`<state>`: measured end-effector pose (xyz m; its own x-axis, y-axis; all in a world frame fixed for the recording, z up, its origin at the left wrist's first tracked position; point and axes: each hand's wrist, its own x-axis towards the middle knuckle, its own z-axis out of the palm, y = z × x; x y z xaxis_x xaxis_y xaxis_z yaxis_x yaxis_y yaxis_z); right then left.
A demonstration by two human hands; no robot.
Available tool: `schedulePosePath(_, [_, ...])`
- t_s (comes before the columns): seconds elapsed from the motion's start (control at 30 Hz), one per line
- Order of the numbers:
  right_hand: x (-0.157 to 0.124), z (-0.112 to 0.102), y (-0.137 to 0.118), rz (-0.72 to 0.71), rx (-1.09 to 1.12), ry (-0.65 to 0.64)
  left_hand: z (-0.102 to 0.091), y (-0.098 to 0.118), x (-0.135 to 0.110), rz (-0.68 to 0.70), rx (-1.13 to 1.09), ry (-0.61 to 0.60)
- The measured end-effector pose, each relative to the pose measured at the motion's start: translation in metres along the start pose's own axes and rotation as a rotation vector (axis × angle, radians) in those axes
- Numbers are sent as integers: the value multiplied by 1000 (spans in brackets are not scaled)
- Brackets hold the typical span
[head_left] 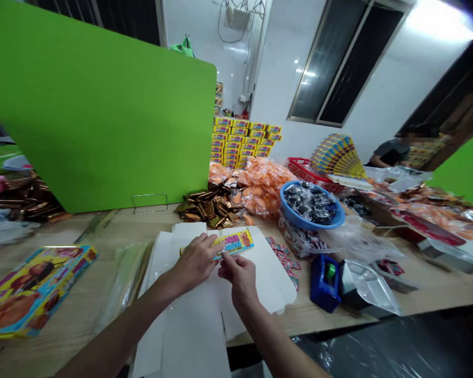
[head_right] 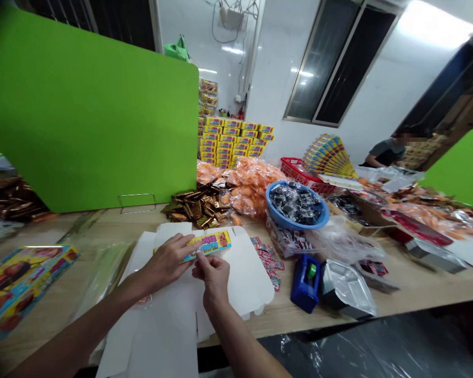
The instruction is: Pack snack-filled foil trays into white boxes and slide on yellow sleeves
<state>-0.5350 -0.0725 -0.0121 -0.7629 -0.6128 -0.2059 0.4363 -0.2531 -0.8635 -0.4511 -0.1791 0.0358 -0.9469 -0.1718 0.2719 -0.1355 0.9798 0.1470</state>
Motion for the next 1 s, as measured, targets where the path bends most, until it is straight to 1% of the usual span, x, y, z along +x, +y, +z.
schedulePosePath(0.1, [2,-2,6,28,-16,-15,-4,-2,2,-18,-57,-12])
schedulePosePath(0.2, [1,-9,2,47,-8,-94,-10,-1,11,-88,-131,-34])
schedulePosePath(0.27, [3,-12,-1,65,5,-141,-12,1,19,-179,-94,-50])
schedulePosePath(0.33, [6,-13,-3,104,19,-164,-10,3,26,-249,-6,-73])
schedulePosePath(0.4, [11,-13,-5,180,57,-179,-6,3,29,-247,67,-83])
schedulePosePath(0.53, [16,-16,-7,418,232,-197,2,-1,27,-147,143,-101])
schedulePosePath(0.6, [13,-22,-5,532,292,-167,1,2,27,-154,163,-121])
schedulePosePath(0.67, [7,-33,2,603,311,-110,-2,11,28,-187,171,-145])
schedulePosePath(0.73, [1,-46,11,633,307,-77,-9,21,31,-200,178,-180])
schedulePosePath(0.77, [-1,-53,15,642,295,-75,-14,23,32,-184,188,-198])
schedulePosePath(0.83, [-3,-64,21,650,253,-128,-28,21,30,-185,243,-178])
schedulePosePath(0.87, [-3,-68,22,650,217,-164,-38,16,25,-215,273,-164])
schedulePosePath(0.93, [-3,-73,22,652,148,-227,-61,-2,5,-360,346,-132])
schedulePosePath(0.97, [-4,-73,21,658,127,-248,-74,-15,-8,-469,389,-128])
schedulePosePath(1.0, [-5,-74,20,669,118,-261,-86,-30,-23,-580,464,-95])
